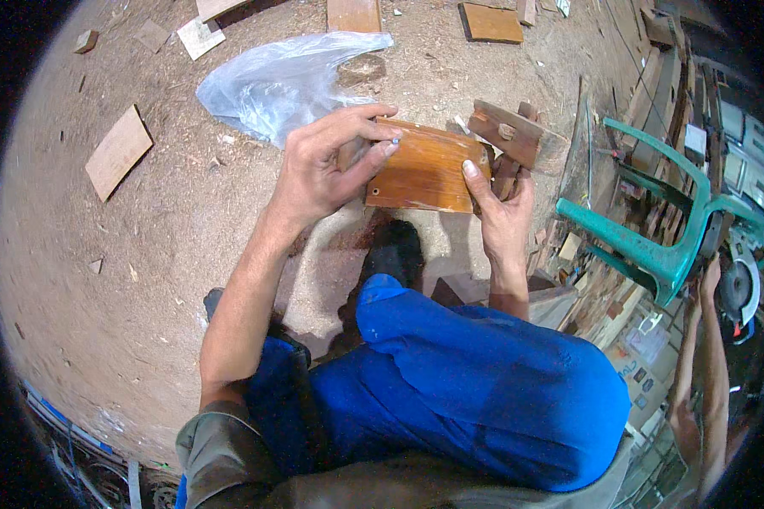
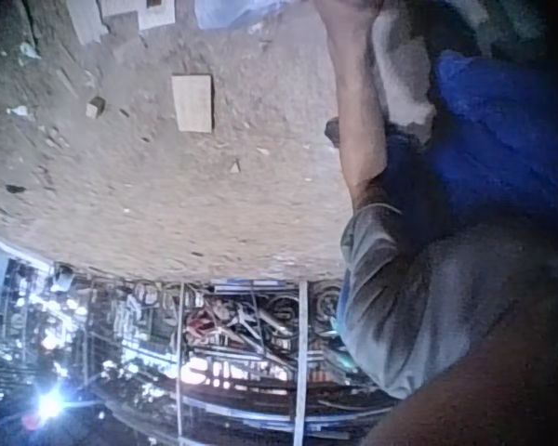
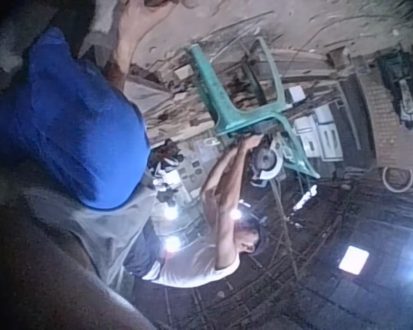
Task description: The person aligns and fits together several finished wooden pieces to form a box or joint, using a small wooden mallet to tap the pieces into place and a pencil to mark sections.
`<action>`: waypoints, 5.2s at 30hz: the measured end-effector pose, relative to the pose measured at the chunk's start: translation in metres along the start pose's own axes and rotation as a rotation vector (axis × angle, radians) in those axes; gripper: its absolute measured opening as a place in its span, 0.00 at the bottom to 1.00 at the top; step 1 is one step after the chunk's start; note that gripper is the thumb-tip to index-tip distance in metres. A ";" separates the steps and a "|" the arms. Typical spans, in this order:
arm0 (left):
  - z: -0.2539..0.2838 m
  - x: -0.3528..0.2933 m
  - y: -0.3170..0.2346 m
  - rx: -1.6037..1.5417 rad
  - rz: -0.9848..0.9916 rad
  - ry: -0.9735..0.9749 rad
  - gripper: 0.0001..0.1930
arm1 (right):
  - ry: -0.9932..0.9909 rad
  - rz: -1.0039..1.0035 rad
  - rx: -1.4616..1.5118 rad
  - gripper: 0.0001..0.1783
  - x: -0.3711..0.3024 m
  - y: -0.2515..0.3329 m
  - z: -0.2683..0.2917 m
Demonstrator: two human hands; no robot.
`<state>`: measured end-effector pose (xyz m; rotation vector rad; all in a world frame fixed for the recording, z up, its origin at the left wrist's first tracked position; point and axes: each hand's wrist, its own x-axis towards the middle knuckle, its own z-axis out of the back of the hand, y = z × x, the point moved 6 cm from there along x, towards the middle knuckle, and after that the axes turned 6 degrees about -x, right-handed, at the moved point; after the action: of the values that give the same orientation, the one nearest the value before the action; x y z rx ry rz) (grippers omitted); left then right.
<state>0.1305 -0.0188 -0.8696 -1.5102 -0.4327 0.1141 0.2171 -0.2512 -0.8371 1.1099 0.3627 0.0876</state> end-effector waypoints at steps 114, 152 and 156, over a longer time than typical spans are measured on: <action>0.016 -0.014 0.021 -0.063 0.054 -0.145 0.21 | 0.349 0.527 -0.692 0.14 -0.035 0.097 -0.038; 0.075 -0.026 0.108 -1.427 0.519 -0.340 0.26 | 0.032 -0.207 -0.353 0.26 0.001 -0.111 0.012; 0.090 -0.032 0.123 -1.275 0.528 -0.484 0.23 | 0.039 -0.214 -0.392 0.25 0.001 -0.111 0.012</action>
<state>0.0933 0.0638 -0.9964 -2.8577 -0.5013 0.7353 0.2096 -0.3112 -0.9307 0.6783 0.4744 -0.0094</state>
